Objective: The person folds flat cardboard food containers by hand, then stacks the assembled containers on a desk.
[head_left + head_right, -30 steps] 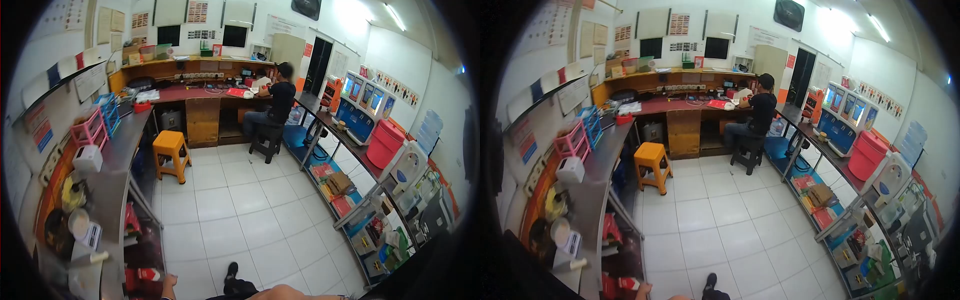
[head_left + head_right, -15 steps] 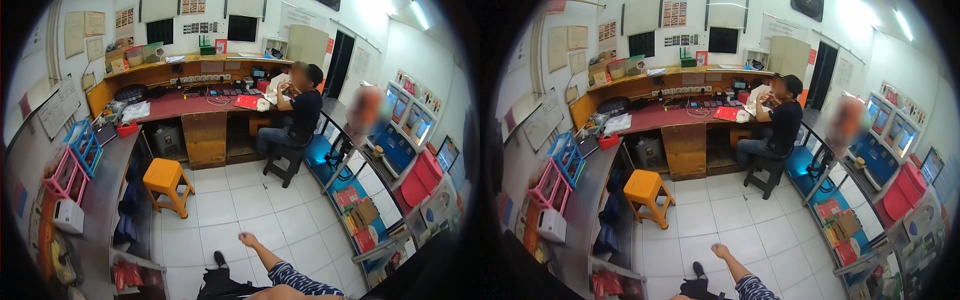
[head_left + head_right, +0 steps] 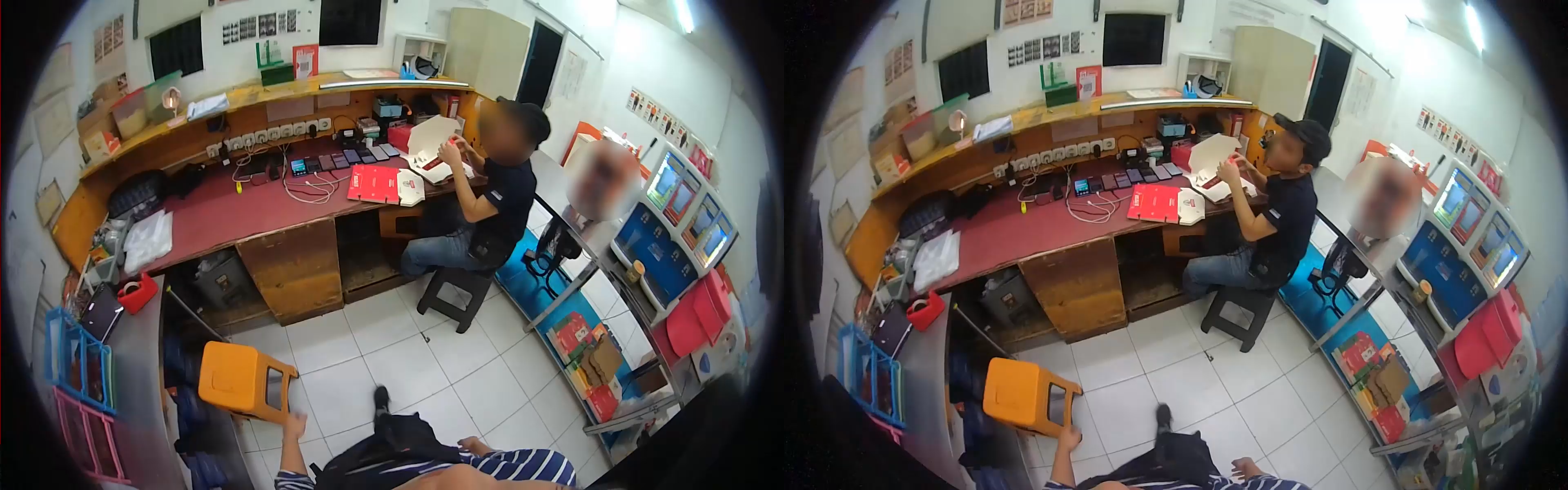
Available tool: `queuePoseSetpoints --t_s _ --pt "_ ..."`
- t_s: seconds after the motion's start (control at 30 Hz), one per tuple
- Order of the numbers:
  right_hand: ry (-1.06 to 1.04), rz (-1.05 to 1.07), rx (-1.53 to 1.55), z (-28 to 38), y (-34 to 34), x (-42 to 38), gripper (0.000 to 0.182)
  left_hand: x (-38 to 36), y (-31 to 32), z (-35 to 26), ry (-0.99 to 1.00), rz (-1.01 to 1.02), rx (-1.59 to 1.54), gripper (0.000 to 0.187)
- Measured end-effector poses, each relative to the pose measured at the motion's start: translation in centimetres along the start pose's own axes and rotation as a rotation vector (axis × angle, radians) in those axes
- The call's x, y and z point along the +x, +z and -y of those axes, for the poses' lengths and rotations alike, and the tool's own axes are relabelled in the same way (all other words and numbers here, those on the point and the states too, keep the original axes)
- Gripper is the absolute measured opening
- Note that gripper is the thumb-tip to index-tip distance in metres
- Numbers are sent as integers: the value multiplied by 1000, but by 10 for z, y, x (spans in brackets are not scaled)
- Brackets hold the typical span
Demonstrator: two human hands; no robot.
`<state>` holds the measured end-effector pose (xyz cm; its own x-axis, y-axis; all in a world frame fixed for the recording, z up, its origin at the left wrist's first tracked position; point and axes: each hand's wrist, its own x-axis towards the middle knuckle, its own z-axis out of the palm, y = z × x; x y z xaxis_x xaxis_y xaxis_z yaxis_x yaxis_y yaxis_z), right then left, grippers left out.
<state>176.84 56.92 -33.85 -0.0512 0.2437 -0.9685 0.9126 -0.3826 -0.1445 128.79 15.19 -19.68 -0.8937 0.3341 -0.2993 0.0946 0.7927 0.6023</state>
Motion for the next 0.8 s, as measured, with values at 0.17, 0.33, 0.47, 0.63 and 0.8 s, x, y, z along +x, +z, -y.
queuePoseSetpoints --t_s 0.17,0.33,0.47,0.63,0.8 --pt "-537 -410 -293 395 2 -25 31 157 -16 -123 59 71 -256 39" --pt "-1361 -664 -448 743 33 -132 25 228 -47 -90 -229 128 -311 31" --pt "-1364 -836 -761 925 53 -198 37 227 -98 -46 -368 -142 -340 26" --pt "-1143 -1061 -1137 1042 51 -189 52 300 -131 43 -478 -45 -197 18" --pt "-1156 -764 -1311 1083 20 -165 44 423 -212 3 -132 -111 -322 18"
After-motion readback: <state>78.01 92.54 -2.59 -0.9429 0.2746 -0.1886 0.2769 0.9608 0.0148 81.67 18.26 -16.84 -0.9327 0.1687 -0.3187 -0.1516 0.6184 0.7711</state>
